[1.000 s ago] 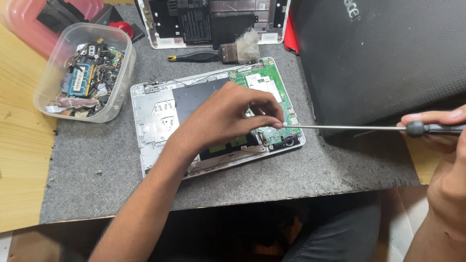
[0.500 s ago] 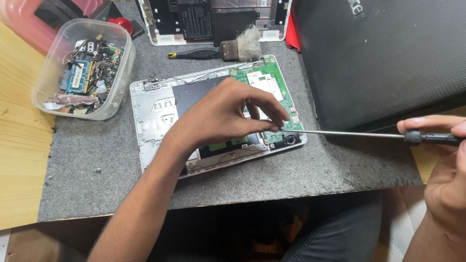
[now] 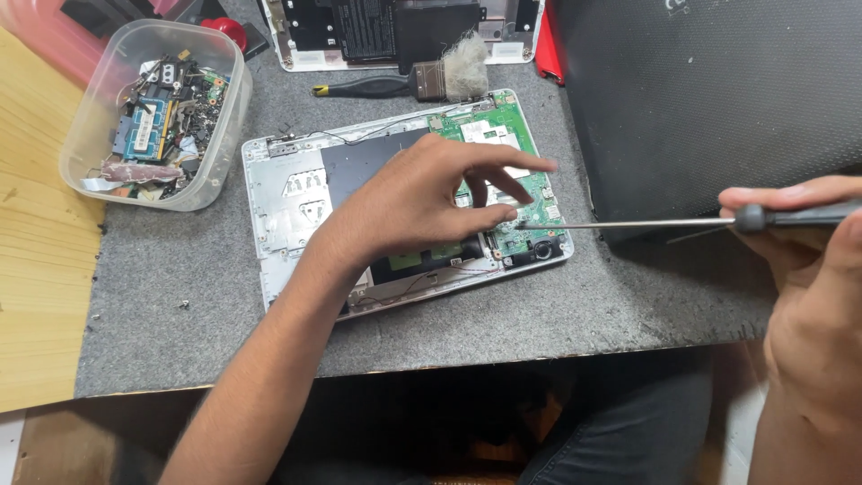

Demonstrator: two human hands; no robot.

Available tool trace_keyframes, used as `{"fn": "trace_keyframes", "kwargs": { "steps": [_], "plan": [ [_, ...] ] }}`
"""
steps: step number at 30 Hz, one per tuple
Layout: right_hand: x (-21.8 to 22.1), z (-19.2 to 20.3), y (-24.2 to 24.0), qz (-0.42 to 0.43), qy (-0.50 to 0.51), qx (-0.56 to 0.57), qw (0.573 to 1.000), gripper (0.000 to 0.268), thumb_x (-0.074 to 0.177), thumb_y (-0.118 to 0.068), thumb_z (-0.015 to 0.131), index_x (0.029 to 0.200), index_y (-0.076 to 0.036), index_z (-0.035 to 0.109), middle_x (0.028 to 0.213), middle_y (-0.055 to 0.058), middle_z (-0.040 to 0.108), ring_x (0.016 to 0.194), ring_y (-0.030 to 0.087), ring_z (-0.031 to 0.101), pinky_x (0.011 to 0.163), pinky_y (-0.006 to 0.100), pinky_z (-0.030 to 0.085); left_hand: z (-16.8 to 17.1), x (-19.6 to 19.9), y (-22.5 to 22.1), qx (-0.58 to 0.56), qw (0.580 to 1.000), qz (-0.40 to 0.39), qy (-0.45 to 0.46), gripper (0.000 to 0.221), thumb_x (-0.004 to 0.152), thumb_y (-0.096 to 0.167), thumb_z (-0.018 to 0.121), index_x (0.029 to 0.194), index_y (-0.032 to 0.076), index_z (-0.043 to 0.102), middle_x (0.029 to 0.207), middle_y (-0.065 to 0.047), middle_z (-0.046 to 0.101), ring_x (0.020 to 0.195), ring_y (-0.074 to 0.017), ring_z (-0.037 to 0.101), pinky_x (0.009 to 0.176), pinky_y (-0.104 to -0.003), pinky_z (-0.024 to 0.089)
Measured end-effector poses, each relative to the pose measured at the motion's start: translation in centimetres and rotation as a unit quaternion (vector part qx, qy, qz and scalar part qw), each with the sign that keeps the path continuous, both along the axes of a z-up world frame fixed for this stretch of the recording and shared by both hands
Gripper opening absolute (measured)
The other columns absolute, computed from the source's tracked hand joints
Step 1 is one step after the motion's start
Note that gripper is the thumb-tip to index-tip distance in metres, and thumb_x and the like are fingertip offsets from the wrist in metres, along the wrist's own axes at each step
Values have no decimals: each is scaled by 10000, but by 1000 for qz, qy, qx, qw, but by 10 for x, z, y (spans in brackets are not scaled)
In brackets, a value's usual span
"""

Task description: Cleaning dust from internal laptop components using a brush and disassembling parts with a screwdriver.

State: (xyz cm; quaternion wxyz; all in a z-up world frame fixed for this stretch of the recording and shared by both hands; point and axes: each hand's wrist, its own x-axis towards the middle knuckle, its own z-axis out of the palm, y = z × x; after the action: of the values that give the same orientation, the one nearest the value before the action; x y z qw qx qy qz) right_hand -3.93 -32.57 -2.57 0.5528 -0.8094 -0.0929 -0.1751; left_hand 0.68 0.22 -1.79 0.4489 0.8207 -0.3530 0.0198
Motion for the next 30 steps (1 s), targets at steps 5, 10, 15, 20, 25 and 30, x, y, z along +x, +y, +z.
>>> {"fn": "trace_keyframes", "kwargs": {
  "steps": [5,10,15,20,25,30],
  "plan": [
    [36,-7,-39,32,-77,-113,990,156,1380,-7,339,1406,106,444,1335,310,627,1352,378,669,1239,370,563,-18,9,14,226,964,115,-74,644,938,302,686,1508,120,448,1445,-148,494,1364,-347,414,964,-522,374],
    [17,52,26,111,-105,-183,971,688,1345,-296,164,1365,333,441,1342,451,564,1313,504,662,1147,459,558,-16,7,12,357,926,76,100,964,934,445,543,1635,94,-18,1685,-227,-140,1552,-385,-142,1208,-590,-107],
    [6,83,95,142,-146,-170,964,620,1269,-204,203,1124,312,515,1435,399,397,1055,468,747,876,398,640,-25,7,13,368,924,72,80,1065,905,577,564,1629,72,-32,1693,-214,-127,1552,-383,-150,1219,-571,-84],
    [31,89,122,180,-171,-173,953,397,1227,-162,267,1197,234,292,1238,318,418,928,404,753,733,378,657,-20,8,17,344,932,72,86,1156,909,606,651,1612,42,-73,1707,-186,-99,1564,-355,-117,1231,-534,-63],
    [37,86,134,195,-156,-165,954,394,1203,-191,265,1220,202,242,1313,271,327,924,393,749,714,379,657,-28,12,26,335,927,139,93,1285,862,688,771,1626,92,-72,1699,-234,-62,1563,-392,-57,1217,-569,-75],
    [36,85,116,174,-165,-188,952,490,1286,-91,221,1124,284,491,1389,328,329,1043,441,750,883,396,647,-28,14,25,359,908,180,114,1342,774,850,703,1630,79,15,1692,-237,13,1556,-408,-12,1191,-665,-25]
  ]
}}
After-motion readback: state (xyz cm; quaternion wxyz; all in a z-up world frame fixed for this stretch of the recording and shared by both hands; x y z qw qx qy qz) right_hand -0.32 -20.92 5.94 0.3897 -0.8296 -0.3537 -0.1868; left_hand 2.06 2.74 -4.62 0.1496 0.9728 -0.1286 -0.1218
